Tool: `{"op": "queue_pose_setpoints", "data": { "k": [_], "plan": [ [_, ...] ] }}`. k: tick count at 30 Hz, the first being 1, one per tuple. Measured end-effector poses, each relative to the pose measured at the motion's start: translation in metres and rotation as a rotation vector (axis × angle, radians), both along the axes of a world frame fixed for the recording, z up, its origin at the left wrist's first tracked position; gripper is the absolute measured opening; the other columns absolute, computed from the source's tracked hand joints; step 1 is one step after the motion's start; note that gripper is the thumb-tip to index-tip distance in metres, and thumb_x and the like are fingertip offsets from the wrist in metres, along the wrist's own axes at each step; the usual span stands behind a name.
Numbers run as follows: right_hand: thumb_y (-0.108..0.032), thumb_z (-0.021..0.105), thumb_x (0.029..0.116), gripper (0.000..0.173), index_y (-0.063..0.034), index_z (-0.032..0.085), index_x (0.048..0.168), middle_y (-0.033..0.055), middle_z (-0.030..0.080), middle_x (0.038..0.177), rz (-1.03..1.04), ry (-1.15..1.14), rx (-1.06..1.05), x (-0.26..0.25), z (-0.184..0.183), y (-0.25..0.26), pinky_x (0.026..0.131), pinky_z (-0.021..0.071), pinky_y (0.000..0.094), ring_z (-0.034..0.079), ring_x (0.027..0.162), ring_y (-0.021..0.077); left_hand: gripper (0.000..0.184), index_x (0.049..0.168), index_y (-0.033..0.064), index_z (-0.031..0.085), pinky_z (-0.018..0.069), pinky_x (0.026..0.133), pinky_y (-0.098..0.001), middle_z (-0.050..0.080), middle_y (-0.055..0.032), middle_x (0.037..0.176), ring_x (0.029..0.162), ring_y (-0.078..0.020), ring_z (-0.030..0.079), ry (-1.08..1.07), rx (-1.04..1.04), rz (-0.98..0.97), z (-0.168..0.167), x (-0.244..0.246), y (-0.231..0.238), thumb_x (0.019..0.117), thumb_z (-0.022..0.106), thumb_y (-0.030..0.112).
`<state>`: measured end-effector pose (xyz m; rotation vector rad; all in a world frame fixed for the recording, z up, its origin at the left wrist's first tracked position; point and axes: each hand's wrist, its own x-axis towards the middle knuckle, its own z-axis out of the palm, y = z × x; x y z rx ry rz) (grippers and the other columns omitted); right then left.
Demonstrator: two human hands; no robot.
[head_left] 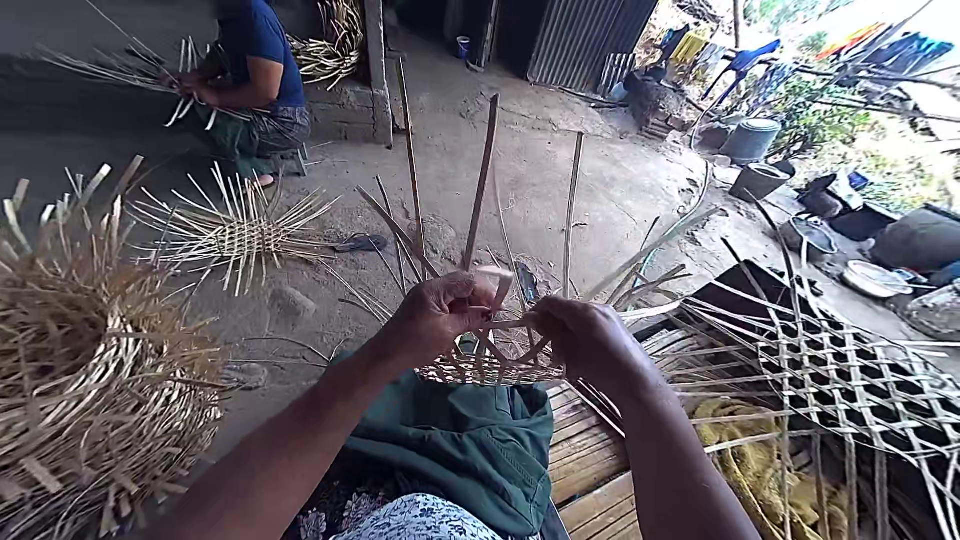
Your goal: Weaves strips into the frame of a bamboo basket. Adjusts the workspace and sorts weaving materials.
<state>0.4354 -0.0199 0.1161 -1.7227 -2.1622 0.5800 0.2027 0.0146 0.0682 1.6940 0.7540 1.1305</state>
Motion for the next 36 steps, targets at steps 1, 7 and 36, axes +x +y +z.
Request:
{"op": "queue_pose_setpoints", "data": {
  "k": [1, 7, 36],
  "plan": [
    [-0.035, 0.06, 0.1046, 0.029, -0.0091, 0.071, 0.101, 0.0029, 0.063, 0.067, -0.036, 0.023, -0.064, 0.001, 0.002, 0.002, 0.054, 0.0546, 0.0337, 0.06, 0.052, 0.0116, 0.02, 0.109, 0.0073, 0.073, 0.0561, 0.07, -0.0198, 0.071, 0.0014, 0.097, 0.076, -0.0034, 0.063, 0.012, 0.086, 0.039, -0.003, 0.002, -0.001, 0.0908, 0.072, 0.0],
    [-0.039, 0.073, 0.0949, 0.028, -0.0105, 0.075, 0.096, 0.0024, 0.065, 0.067, -0.056, 0.095, 0.105, -0.004, -0.008, -0.004, 0.06, 0.0539, 0.0404, 0.06, 0.057, 0.0141, 0.055, 0.144, 0.008, 0.059, 0.0589, 0.063, -0.0389, 0.072, -0.0117, 0.095, 0.074, -0.0227, 0.069, 0.505, 0.856, 0.289, -0.001, 0.032, -0.015, 0.0956, 0.07, 0.032],
    [-0.02, 0.059, 0.1015, 0.021, -0.0037, 0.071, 0.107, 0.0027, 0.075, 0.093, 0.174, 0.732, 0.304, 0.008, -0.066, 0.016, 0.078, 0.0638, 0.0316, 0.073, 0.082, 0.0113, 0.026, 0.109, 0.0064, 0.076, 0.056, 0.077, -0.0404, 0.073, -0.0082, 0.096, 0.087, -0.025, 0.067, 0.46, 0.705, 0.394, -0.027, 0.021, 0.027, 0.0838, 0.067, 0.006]
  ]
}}
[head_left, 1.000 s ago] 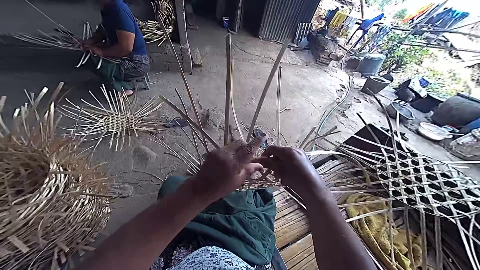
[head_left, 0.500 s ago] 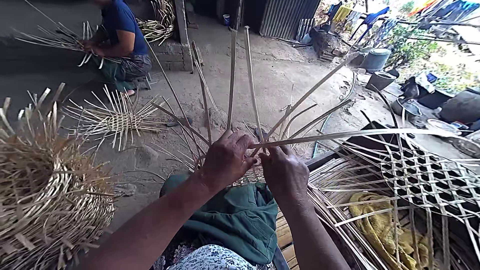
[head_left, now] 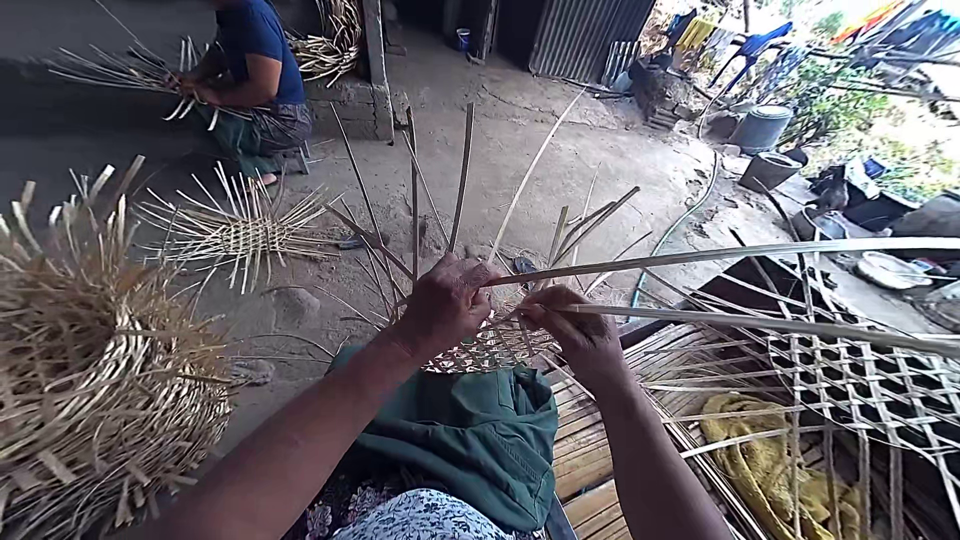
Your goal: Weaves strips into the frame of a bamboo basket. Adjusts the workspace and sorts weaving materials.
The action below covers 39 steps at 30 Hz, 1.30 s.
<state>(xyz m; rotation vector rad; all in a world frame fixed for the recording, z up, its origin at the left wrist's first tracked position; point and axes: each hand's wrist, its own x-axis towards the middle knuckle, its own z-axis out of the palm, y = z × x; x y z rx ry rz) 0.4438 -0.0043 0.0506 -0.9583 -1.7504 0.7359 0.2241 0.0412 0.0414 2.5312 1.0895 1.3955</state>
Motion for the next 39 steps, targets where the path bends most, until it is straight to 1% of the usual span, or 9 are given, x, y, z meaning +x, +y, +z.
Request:
{"op": "queue_pose_setpoints", "data": {
  "k": [7, 9, 13, 19, 24, 27, 30, 34, 39],
  "plan": [
    [-0.015, 0.06, 0.0997, 0.028, -0.0071, 0.072, 0.124, 0.0143, 0.068, 0.092, -0.386, -0.708, 0.277, -0.029, 0.015, -0.018, 0.064, 0.0582, 0.047, 0.069, 0.074, 0.0293, 0.021, 0.104, 0.0058, 0.078, 0.0556, 0.066, -0.0418, 0.066, -0.0125, 0.082, 0.08, -0.0314, 0.065, 0.205, 0.165, 0.09, 0.004, 0.007, -0.017, 0.0892, 0.063, 0.007],
    [-0.017, 0.063, 0.098, 0.02, -0.0088, 0.074, 0.113, 0.0106, 0.071, 0.089, -0.347, -0.672, 0.225, -0.026, 0.019, -0.02, 0.063, 0.0585, 0.0462, 0.069, 0.07, 0.0255, 0.021, 0.102, 0.009, 0.08, 0.0566, 0.07, -0.0397, 0.069, -0.0098, 0.088, 0.084, -0.0257, 0.066, 0.083, 0.001, 0.04, 0.009, 0.004, -0.022, 0.0846, 0.068, 0.007],
    [-0.026, 0.064, 0.0997, 0.02, -0.0107, 0.076, 0.102, 0.0033, 0.073, 0.082, -0.266, -0.515, 0.179, -0.018, 0.016, -0.021, 0.063, 0.059, 0.0347, 0.068, 0.067, 0.0124, 0.052, 0.138, 0.0166, 0.059, 0.0501, 0.06, -0.0267, 0.066, 0.0024, 0.083, 0.063, -0.0077, 0.056, -0.169, -0.647, -0.161, 0.036, -0.012, -0.024, 0.09, 0.077, 0.009],
    [-0.029, 0.063, 0.1007, 0.023, -0.0105, 0.076, 0.096, 0.0011, 0.072, 0.077, -0.267, -0.481, -0.006, -0.021, 0.02, -0.024, 0.063, 0.0599, 0.0305, 0.069, 0.065, 0.0086, 0.013, 0.106, 0.0036, 0.068, 0.0605, 0.075, -0.0253, 0.071, -0.0008, 0.086, 0.076, -0.0069, 0.069, -0.421, -0.787, -0.386, 0.026, -0.019, -0.021, 0.0939, 0.068, -0.002],
    [-0.03, 0.065, 0.0996, 0.022, -0.0119, 0.076, 0.094, -0.0009, 0.071, 0.075, -0.291, -0.444, -0.14, -0.021, 0.024, -0.024, 0.062, 0.0593, 0.0293, 0.067, 0.062, 0.0061, 0.015, 0.104, 0.0043, 0.07, 0.0595, 0.073, -0.0234, 0.074, -0.0016, 0.096, 0.08, -0.0068, 0.069, -0.504, -0.595, -0.445, 0.01, -0.023, -0.021, 0.0914, 0.07, -0.002],
    [-0.031, 0.068, 0.0976, 0.021, -0.0118, 0.077, 0.093, -0.0008, 0.071, 0.074, -0.271, -0.418, -0.102, -0.022, 0.022, -0.021, 0.061, 0.058, 0.0281, 0.066, 0.062, 0.0053, 0.04, 0.128, 0.0062, 0.063, 0.0528, 0.061, -0.0218, 0.072, -0.0008, 0.094, 0.069, -0.0057, 0.062, -0.194, -0.157, -0.205, 0.018, -0.014, -0.032, 0.0916, 0.075, 0.016],
    [-0.016, 0.07, 0.0955, 0.011, -0.0077, 0.076, 0.099, 0.0001, 0.074, 0.08, -0.224, -0.23, -0.05, -0.022, 0.013, -0.02, 0.063, 0.0612, 0.0247, 0.069, 0.065, 0.0044, 0.051, 0.142, 0.0093, 0.061, 0.0578, 0.066, -0.0382, 0.074, -0.01, 0.098, 0.081, -0.0241, 0.069, 0.258, 0.142, -0.175, 0.022, -0.003, -0.026, 0.095, 0.07, 0.028],
    [-0.01, 0.066, 0.0958, 0.02, -0.0046, 0.073, 0.114, 0.0056, 0.072, 0.096, -0.312, -0.093, -0.022, -0.013, -0.004, -0.017, 0.07, 0.0637, 0.0286, 0.071, 0.074, 0.01, 0.045, 0.136, 0.014, 0.068, 0.0558, 0.067, -0.043, 0.071, -0.0109, 0.093, 0.086, -0.0316, 0.066, 0.395, 0.147, -0.099, 0.035, -0.011, -0.001, 0.0919, 0.073, 0.021],
    [-0.007, 0.067, 0.0945, 0.02, -0.0021, 0.068, 0.114, 0.0019, 0.073, 0.084, -0.338, 0.023, -0.056, -0.013, 0.011, -0.024, 0.057, 0.0603, 0.0237, 0.069, 0.063, 0.0067, 0.033, 0.116, 0.0111, 0.076, 0.0531, 0.078, -0.0346, 0.073, -0.0045, 0.102, 0.089, -0.0212, 0.064, 0.169, 0.139, -0.133, 0.05, -0.013, -0.02, 0.0846, 0.079, 0.019]
  ]
}}
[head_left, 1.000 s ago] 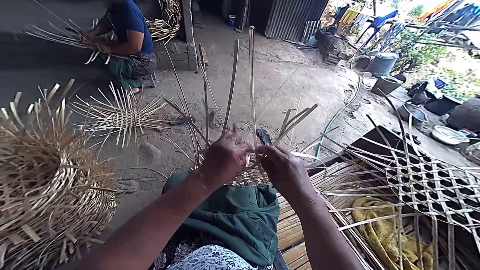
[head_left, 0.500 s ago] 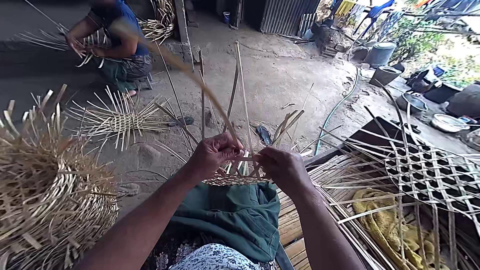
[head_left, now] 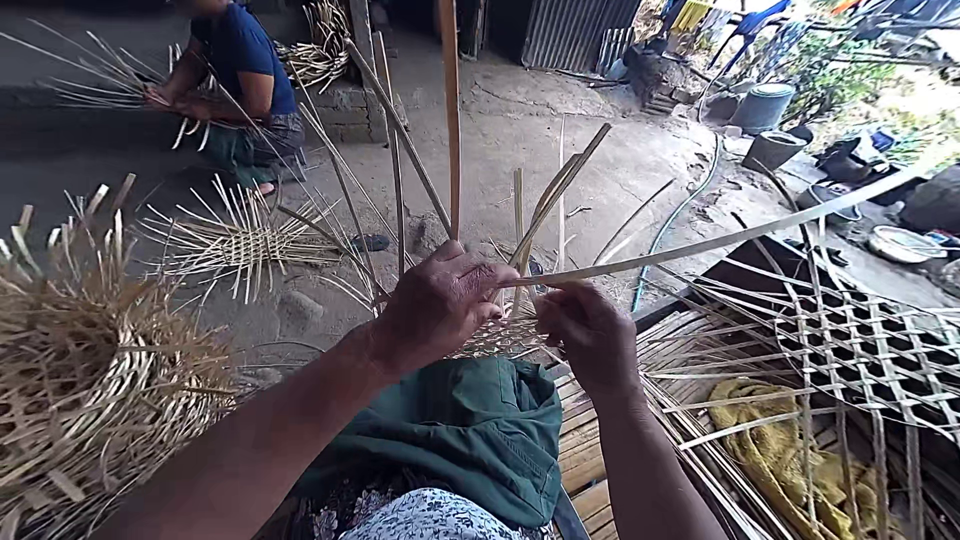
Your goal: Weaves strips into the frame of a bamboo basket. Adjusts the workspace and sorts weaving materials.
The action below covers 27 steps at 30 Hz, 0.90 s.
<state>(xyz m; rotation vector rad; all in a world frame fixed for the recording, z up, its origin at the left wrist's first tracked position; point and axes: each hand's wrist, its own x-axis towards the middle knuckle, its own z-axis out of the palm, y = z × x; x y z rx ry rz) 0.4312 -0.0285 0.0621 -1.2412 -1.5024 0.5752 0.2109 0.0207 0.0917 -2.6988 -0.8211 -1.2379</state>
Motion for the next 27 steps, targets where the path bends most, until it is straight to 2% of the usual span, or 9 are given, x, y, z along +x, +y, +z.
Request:
{"op": "queue_pose_setpoints", "data": {
  "k": [2, 5, 7, 10, 12, 16, 20, 23, 27],
  "plan": [
    [-0.005, 0.069, 0.0915, 0.022, -0.0019, 0.071, 0.113, 0.001, 0.071, 0.077, 0.059, 0.021, -0.147, 0.002, 0.008, -0.001, 0.052, 0.0568, 0.0224, 0.065, 0.057, 0.0059, 0.03, 0.111, 0.011, 0.075, 0.0516, 0.08, -0.0332, 0.074, -0.0014, 0.098, 0.089, -0.018, 0.063, -0.027, -0.075, -0.033, -0.008, -0.003, -0.003, 0.0827, 0.081, 0.018],
    [-0.002, 0.07, 0.0902, 0.007, -0.0007, 0.073, 0.096, -0.0005, 0.067, 0.069, 0.217, 0.043, -0.402, -0.001, 0.012, 0.009, 0.048, 0.0506, 0.0196, 0.059, 0.052, 0.0033, 0.028, 0.109, 0.0115, 0.075, 0.0516, 0.08, -0.0338, 0.073, 0.0002, 0.093, 0.088, -0.0169, 0.063, -0.022, -0.176, -0.05, -0.026, -0.007, 0.003, 0.0823, 0.082, 0.016],
    [-0.006, 0.074, 0.0878, 0.012, -0.0015, 0.074, 0.099, -0.0008, 0.068, 0.074, 0.281, 0.037, -0.447, -0.004, 0.005, 0.018, 0.049, 0.0495, 0.019, 0.058, 0.054, 0.0027, 0.028, 0.108, 0.0112, 0.076, 0.0523, 0.079, -0.0353, 0.074, -0.0009, 0.094, 0.087, -0.018, 0.064, -0.012, -0.192, -0.045, -0.035, -0.007, 0.008, 0.0813, 0.083, 0.014],
    [-0.016, 0.082, 0.0821, 0.017, -0.0071, 0.07, 0.09, -0.0028, 0.065, 0.072, 0.249, -0.007, -0.373, -0.007, -0.008, 0.027, 0.054, 0.0485, 0.0219, 0.056, 0.057, 0.0029, 0.025, 0.105, 0.0117, 0.077, 0.0508, 0.076, -0.0329, 0.074, 0.0001, 0.093, 0.085, -0.0158, 0.062, -0.042, -0.214, -0.054, -0.039, -0.004, 0.008, 0.0812, 0.083, 0.013],
    [-0.016, 0.082, 0.081, 0.018, -0.0086, 0.069, 0.092, -0.0039, 0.062, 0.069, 0.219, -0.016, -0.269, -0.008, -0.006, 0.022, 0.055, 0.0485, 0.0227, 0.055, 0.057, 0.003, 0.021, 0.102, 0.0117, 0.076, 0.0521, 0.075, -0.0294, 0.071, 0.0019, 0.09, 0.083, -0.0119, 0.062, -0.086, -0.269, -0.072, -0.031, -0.003, 0.003, 0.0823, 0.082, 0.013],
    [-0.009, 0.076, 0.0826, 0.023, -0.0124, 0.074, 0.105, -0.0075, 0.065, 0.072, 0.235, 0.04, -0.178, -0.001, 0.026, 0.003, 0.051, 0.0495, 0.0162, 0.057, 0.056, -0.0007, 0.017, 0.098, 0.0147, 0.072, 0.0507, 0.074, -0.0194, 0.069, 0.0086, 0.091, 0.084, -0.0024, 0.06, -0.181, -0.42, -0.162, -0.003, -0.004, -0.01, 0.0835, 0.081, 0.016],
    [0.0, 0.068, 0.0895, 0.021, -0.0041, 0.072, 0.11, -0.0009, 0.065, 0.07, 0.246, 0.143, -0.503, 0.003, 0.029, 0.017, 0.043, 0.044, 0.017, 0.051, 0.047, 0.002, 0.022, 0.099, 0.0115, 0.07, 0.051, 0.072, -0.0193, 0.067, 0.0051, 0.088, 0.08, -0.0025, 0.06, -0.264, -0.68, -0.188, -0.023, -0.001, 0.003, 0.0819, 0.084, 0.011],
    [0.006, 0.065, 0.091, 0.012, 0.0009, 0.068, 0.101, 0.0033, 0.063, 0.067, 0.264, 0.233, -0.648, 0.008, 0.028, 0.034, 0.043, 0.0457, 0.0184, 0.052, 0.046, 0.005, 0.021, 0.1, 0.0104, 0.069, 0.0496, 0.07, -0.0187, 0.063, 0.003, 0.091, 0.078, -0.0027, 0.057, -0.313, -0.761, -0.19, -0.038, 0.001, 0.014, 0.0833, 0.083, 0.013],
    [0.002, 0.062, 0.0898, 0.014, -0.0084, 0.064, 0.099, 0.0031, 0.067, 0.071, 0.558, 0.314, -0.705, 0.029, 0.018, 0.053, 0.049, 0.0523, 0.0195, 0.061, 0.053, 0.0066, 0.019, 0.093, 0.0114, 0.068, 0.0495, 0.071, -0.0189, 0.064, 0.0044, 0.086, 0.079, -0.0039, 0.058, -0.343, -0.724, -0.23, -0.043, 0.002, 0.02, 0.0821, 0.084, 0.012]
  ]
}}
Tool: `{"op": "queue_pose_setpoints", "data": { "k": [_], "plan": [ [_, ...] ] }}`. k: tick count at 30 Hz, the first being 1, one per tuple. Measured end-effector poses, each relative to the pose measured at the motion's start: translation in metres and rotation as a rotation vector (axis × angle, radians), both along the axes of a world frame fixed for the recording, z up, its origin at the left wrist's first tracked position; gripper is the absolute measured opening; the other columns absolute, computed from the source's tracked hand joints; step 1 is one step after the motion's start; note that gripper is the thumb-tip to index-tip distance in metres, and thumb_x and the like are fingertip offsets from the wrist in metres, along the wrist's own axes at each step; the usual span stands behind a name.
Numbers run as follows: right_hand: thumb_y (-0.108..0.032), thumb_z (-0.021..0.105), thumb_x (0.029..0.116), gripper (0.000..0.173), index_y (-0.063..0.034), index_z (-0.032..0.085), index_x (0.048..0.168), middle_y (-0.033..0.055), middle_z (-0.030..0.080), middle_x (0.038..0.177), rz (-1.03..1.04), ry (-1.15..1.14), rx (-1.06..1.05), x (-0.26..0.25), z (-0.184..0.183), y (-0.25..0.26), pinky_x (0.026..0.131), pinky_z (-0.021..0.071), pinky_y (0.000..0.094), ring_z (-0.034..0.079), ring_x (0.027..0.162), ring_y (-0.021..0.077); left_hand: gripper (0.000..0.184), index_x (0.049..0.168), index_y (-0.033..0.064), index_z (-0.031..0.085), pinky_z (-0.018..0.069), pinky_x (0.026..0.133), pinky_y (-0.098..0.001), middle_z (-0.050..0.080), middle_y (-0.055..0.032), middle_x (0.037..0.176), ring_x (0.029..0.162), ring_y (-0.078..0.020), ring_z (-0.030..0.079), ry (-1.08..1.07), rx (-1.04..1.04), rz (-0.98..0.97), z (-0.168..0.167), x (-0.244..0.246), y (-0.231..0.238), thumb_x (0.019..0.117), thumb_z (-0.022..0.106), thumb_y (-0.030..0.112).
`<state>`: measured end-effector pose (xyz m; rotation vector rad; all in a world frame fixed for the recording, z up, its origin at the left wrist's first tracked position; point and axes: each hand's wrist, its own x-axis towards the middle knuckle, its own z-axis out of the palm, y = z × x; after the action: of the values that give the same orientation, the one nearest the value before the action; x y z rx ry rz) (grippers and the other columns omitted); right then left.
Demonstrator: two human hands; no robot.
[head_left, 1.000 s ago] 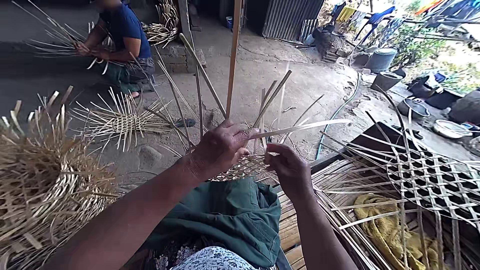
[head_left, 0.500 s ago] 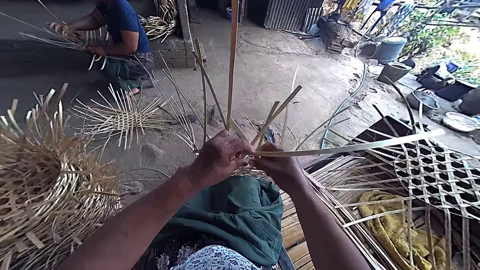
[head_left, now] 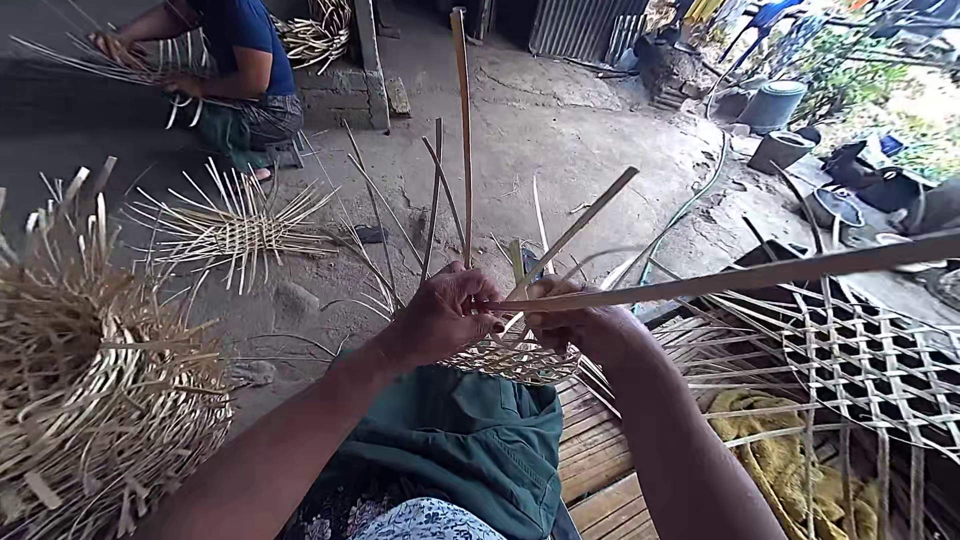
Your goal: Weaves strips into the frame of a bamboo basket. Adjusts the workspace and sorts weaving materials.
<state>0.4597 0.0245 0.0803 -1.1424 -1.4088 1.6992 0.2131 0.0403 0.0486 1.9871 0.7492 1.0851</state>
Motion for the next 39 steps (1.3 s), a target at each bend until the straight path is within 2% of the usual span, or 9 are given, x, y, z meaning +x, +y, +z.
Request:
{"op": "queue_pose_setpoints", "data": {
  "k": [5, 11, 17, 22, 25, 27, 32, 35, 39],
  "plan": [
    [-0.001, 0.063, 0.0909, 0.014, -0.0134, 0.069, 0.091, 0.003, 0.071, 0.074, 0.17, 0.12, 0.01, 0.013, -0.009, 0.011, 0.051, 0.0537, 0.0195, 0.064, 0.056, 0.0057, 0.018, 0.089, 0.0104, 0.066, 0.0514, 0.075, -0.0202, 0.064, 0.0038, 0.085, 0.082, -0.0046, 0.059, -0.051, -0.004, -0.027, -0.003, 0.004, -0.001, 0.0824, 0.083, 0.01],
    [0.001, 0.065, 0.0906, 0.021, -0.0081, 0.073, 0.107, 0.0031, 0.07, 0.074, -0.027, 0.01, 0.05, 0.002, -0.003, -0.002, 0.05, 0.0528, 0.0196, 0.062, 0.055, 0.0058, 0.015, 0.087, 0.0108, 0.067, 0.0446, 0.075, -0.0234, 0.063, 0.0057, 0.079, 0.076, -0.0043, 0.054, 0.032, 0.15, 0.067, 0.0, 0.006, -0.003, 0.0842, 0.082, 0.013],
    [0.0, 0.062, 0.0904, 0.016, -0.012, 0.073, 0.092, 0.0023, 0.072, 0.076, 0.116, 0.127, 0.079, 0.014, -0.014, 0.007, 0.053, 0.0543, 0.0209, 0.065, 0.058, 0.0061, 0.015, 0.085, 0.011, 0.066, 0.0469, 0.075, -0.0223, 0.063, 0.0046, 0.082, 0.081, -0.0052, 0.056, -0.044, 0.068, 0.006, -0.004, 0.007, 0.002, 0.0833, 0.081, 0.009],
    [-0.018, 0.064, 0.0988, 0.011, -0.0127, 0.074, 0.096, 0.0021, 0.074, 0.094, 0.302, 0.261, 0.129, 0.022, -0.029, 0.015, 0.059, 0.0568, 0.0207, 0.068, 0.07, 0.0063, 0.016, 0.089, 0.0092, 0.066, 0.0472, 0.075, -0.0224, 0.062, 0.0035, 0.084, 0.079, -0.0052, 0.055, -0.059, -0.019, 0.009, -0.006, 0.005, 0.004, 0.0842, 0.081, 0.008],
    [-0.01, 0.067, 0.0948, 0.009, -0.009, 0.076, 0.096, 0.001, 0.074, 0.085, 0.157, 0.145, 0.18, 0.009, -0.018, 0.002, 0.06, 0.0582, 0.0213, 0.068, 0.067, 0.0061, 0.01, 0.1, 0.0099, 0.072, 0.0512, 0.075, -0.0263, 0.068, 0.002, 0.089, 0.083, -0.0086, 0.059, 0.061, 0.206, 0.117, -0.007, 0.007, 0.0, 0.0902, 0.072, 0.01],
    [-0.006, 0.072, 0.0883, 0.008, -0.0064, 0.075, 0.095, 0.0029, 0.072, 0.077, 0.047, 0.117, 0.204, 0.001, -0.017, -0.002, 0.057, 0.0573, 0.0223, 0.066, 0.062, 0.0073, 0.022, 0.11, 0.0118, 0.078, 0.0529, 0.074, -0.034, 0.072, -0.0025, 0.092, 0.085, -0.018, 0.062, 0.206, 0.489, 0.243, -0.009, 0.011, -0.005, 0.0933, 0.064, 0.011],
    [-0.019, 0.068, 0.0947, 0.015, -0.0099, 0.06, 0.104, 0.0092, 0.072, 0.076, -0.144, 0.279, 0.191, -0.01, -0.029, -0.008, 0.052, 0.0587, 0.0261, 0.068, 0.056, 0.0142, 0.023, 0.106, 0.0106, 0.08, 0.0549, 0.065, -0.0387, 0.069, -0.0103, 0.086, 0.082, -0.0289, 0.064, 0.357, 0.695, 0.411, -0.01, 0.014, -0.013, 0.0918, 0.062, 0.007],
    [-0.008, 0.062, 0.0948, 0.006, -0.0079, 0.058, 0.09, 0.0071, 0.067, 0.066, -0.311, 0.278, 0.286, -0.024, -0.034, -0.017, 0.043, 0.0527, 0.0241, 0.061, 0.046, 0.0113, 0.018, 0.102, 0.0121, 0.081, 0.0558, 0.077, -0.0371, 0.072, -0.0055, 0.095, 0.09, -0.0203, 0.066, 0.261, 0.382, 0.327, 0.0, 0.004, -0.013, 0.0882, 0.069, 0.007],
    [-0.004, 0.066, 0.0958, 0.006, -0.0078, 0.063, 0.099, 0.002, 0.072, 0.081, -0.295, 0.145, 0.563, -0.031, -0.041, -0.029, 0.043, 0.052, 0.0198, 0.061, 0.051, 0.0054, 0.045, 0.139, 0.0149, 0.059, 0.0535, 0.062, -0.0289, 0.063, -0.0001, 0.077, 0.063, -0.0092, 0.058, 0.095, -0.215, 0.101, 0.02, -0.015, 0.002, 0.095, 0.069, 0.008]
  ]
}}
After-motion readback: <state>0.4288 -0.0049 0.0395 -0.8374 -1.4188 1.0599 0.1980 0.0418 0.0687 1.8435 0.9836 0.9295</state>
